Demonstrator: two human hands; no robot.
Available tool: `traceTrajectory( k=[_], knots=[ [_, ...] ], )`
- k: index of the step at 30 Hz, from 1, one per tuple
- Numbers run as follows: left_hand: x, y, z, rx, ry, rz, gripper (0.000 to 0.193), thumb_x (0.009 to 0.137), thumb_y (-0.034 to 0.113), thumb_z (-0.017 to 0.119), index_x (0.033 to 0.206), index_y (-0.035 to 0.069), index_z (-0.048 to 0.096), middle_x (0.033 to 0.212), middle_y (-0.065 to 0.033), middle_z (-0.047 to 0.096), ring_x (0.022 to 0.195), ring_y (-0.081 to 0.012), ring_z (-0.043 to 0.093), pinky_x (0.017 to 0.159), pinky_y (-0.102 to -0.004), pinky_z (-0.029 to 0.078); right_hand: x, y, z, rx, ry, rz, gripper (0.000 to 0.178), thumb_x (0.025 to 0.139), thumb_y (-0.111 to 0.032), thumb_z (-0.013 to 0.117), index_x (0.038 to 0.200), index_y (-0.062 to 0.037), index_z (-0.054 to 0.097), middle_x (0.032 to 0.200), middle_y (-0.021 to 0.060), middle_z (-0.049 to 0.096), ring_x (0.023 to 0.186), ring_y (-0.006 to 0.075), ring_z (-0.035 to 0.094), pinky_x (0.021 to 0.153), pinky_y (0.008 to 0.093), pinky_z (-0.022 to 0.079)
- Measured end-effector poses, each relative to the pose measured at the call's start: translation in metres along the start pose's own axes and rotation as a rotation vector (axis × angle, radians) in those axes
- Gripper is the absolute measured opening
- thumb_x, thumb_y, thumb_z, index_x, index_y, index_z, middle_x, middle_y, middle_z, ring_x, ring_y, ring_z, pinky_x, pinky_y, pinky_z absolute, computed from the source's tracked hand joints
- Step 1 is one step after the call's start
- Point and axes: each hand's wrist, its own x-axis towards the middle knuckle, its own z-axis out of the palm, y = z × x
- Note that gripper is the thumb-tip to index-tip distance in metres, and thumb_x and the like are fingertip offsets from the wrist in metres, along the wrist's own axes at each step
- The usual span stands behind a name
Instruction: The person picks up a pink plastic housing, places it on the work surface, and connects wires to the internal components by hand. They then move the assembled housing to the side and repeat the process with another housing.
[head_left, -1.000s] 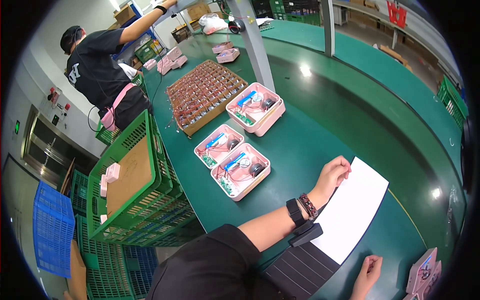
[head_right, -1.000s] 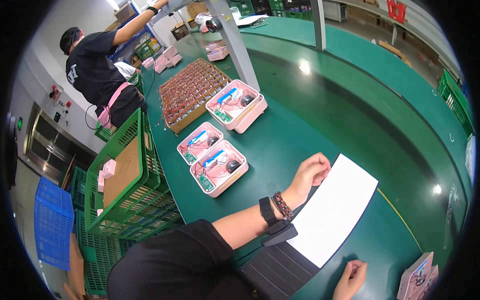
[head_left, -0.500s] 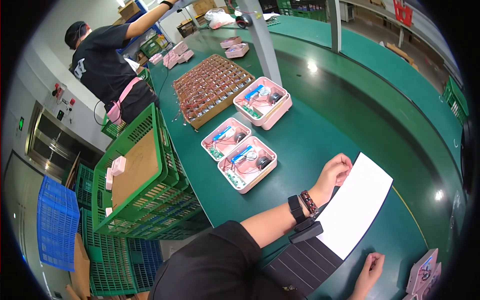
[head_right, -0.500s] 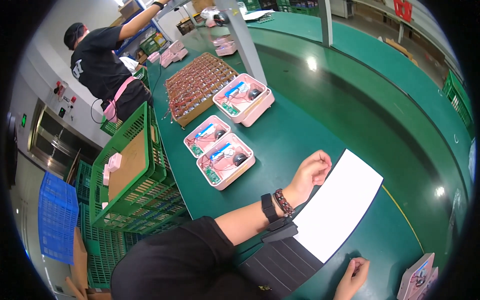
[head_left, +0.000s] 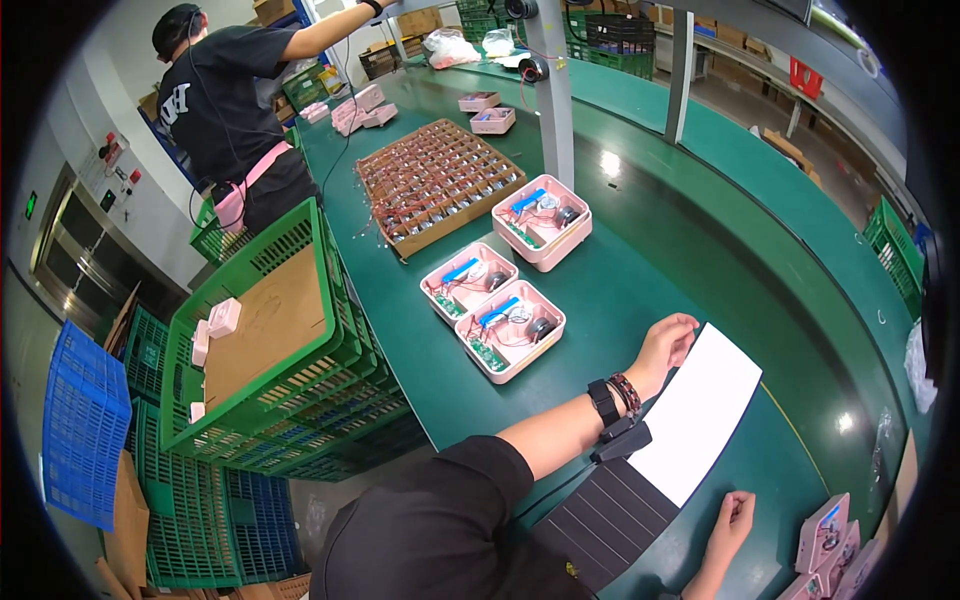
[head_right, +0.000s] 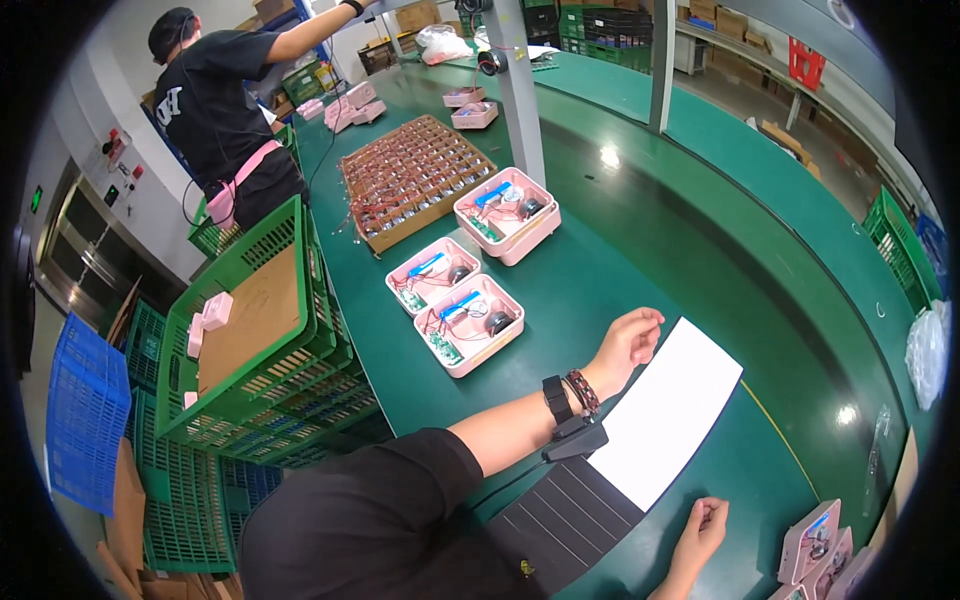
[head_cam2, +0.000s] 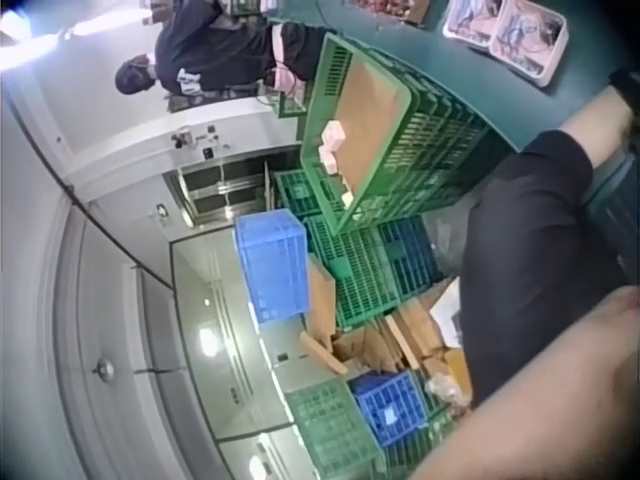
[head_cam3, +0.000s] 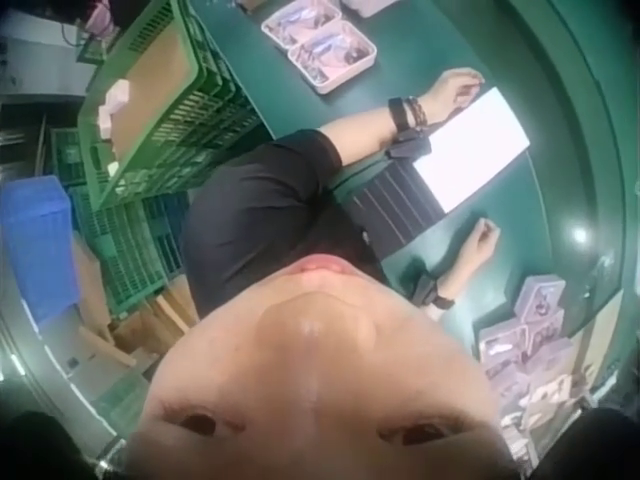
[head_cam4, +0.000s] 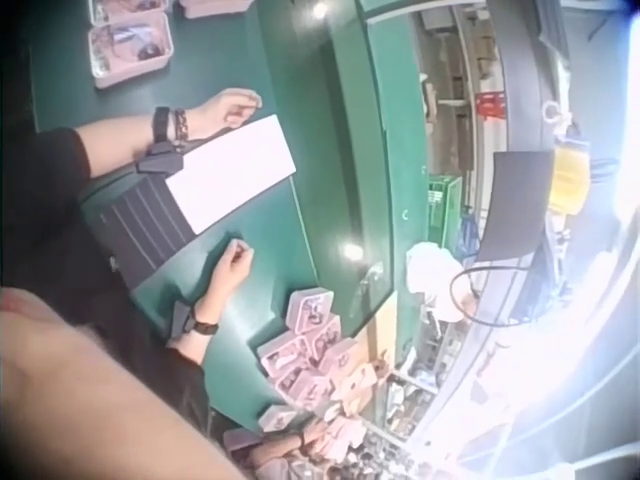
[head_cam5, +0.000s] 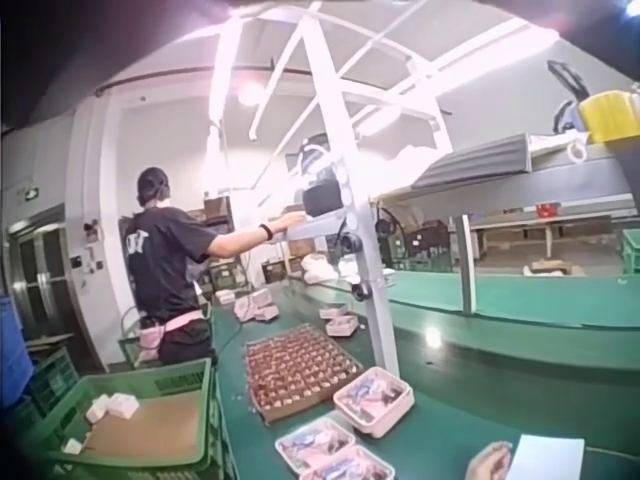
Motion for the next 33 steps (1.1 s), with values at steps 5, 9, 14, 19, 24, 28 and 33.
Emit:
traceTrajectory(
  k=[5, 9, 14, 19, 24, 28, 33],
  knots=[
    [-0.0038, 0.0021, -0.0019, -0.054, 0.034, -0.042, 0.009, 0.091, 0.014, 0.047, 0.092, 0.007, 0.053, 0.067, 0.0039, 0.045, 0.048, -0.0051, 0.032, 0.047, -0.0200, 0.026, -0.0031, -0.0010, 0.0016, 0.000, 0.016, -0.015, 0.008, 0.092, -0.004, 0.055, 0.085, -0.0010, 0.051, 0.070, -0.0013, 0.044, 0.062, 0.0073, 0.037, 0.055, 0.0223, 0.033],
    [-0.0004, 0.0004, -0.0042, -0.131, 0.006, -0.053, 0.010, 0.091, 0.014, 0.046, 0.092, 0.008, 0.053, 0.067, 0.0036, 0.045, 0.049, -0.0057, 0.033, 0.047, -0.0205, 0.027, -0.0036, -0.0047, 0.0014, -0.015, 0.016, -0.024, 0.008, 0.091, -0.004, 0.055, 0.085, -0.0009, 0.051, 0.071, -0.0012, 0.045, 0.062, 0.0073, 0.037, 0.055, 0.0220, 0.033],
    [-0.0007, -0.0004, -0.0057, -0.150, -0.021, -0.068, 0.009, 0.091, 0.015, 0.046, 0.092, 0.008, 0.052, 0.068, 0.0034, 0.045, 0.051, -0.0059, 0.034, 0.048, -0.0207, 0.027, -0.0037, -0.0009, 0.0033, -0.034, 0.033, -0.036, 0.008, 0.091, -0.004, 0.056, 0.085, -0.0010, 0.051, 0.070, -0.0011, 0.044, 0.062, 0.0074, 0.037, 0.055, 0.0220, 0.033],
    [0.0000, 0.0001, -0.0048, -0.140, -0.024, -0.061, 0.006, 0.091, 0.015, 0.047, 0.090, 0.010, 0.051, 0.070, 0.0038, 0.044, 0.053, -0.0058, 0.034, 0.048, -0.0207, 0.027, -0.0029, 0.0011, 0.0020, -0.010, 0.018, -0.023, 0.008, 0.091, -0.004, 0.056, 0.085, -0.0011, 0.051, 0.070, -0.0008, 0.044, 0.062, 0.0078, 0.037, 0.055, 0.0226, 0.032],
    [-0.0013, 0.0022, -0.0034, -0.154, -0.009, -0.077, 0.005, 0.090, 0.016, 0.049, 0.088, 0.011, 0.049, 0.070, 0.0041, 0.042, 0.054, -0.0060, 0.034, 0.048, -0.0208, 0.027, -0.0047, 0.0003, 0.0005, -0.033, 0.011, -0.015, 0.008, 0.091, -0.004, 0.056, 0.085, -0.0010, 0.052, 0.070, -0.0005, 0.044, 0.061, 0.0081, 0.037, 0.054, 0.0233, 0.032],
    [-0.0010, 0.0017, -0.0038, -0.176, -0.003, -0.083, 0.006, 0.089, 0.016, 0.049, 0.087, 0.011, 0.049, 0.070, 0.0040, 0.041, 0.054, -0.0062, 0.034, 0.048, -0.0210, 0.027, -0.0054, 0.0010, 0.0005, -0.038, 0.007, -0.014, 0.008, 0.091, -0.004, 0.055, 0.085, -0.0010, 0.052, 0.070, -0.0003, 0.044, 0.061, 0.0083, 0.037, 0.054, 0.0235, 0.031],
    [-0.0009, 0.0026, -0.0042, -0.183, -0.006, -0.087, 0.005, 0.087, 0.016, 0.050, 0.087, 0.011, 0.048, 0.070, 0.0036, 0.041, 0.055, -0.0066, 0.035, 0.048, -0.0214, 0.027, -0.0052, 0.0023, -0.0002, -0.040, 0.007, -0.026, 0.007, 0.091, -0.004, 0.055, 0.084, -0.0011, 0.052, 0.070, -0.0001, 0.045, 0.061, 0.0086, 0.038, 0.054, 0.0237, 0.031]
  ],
)
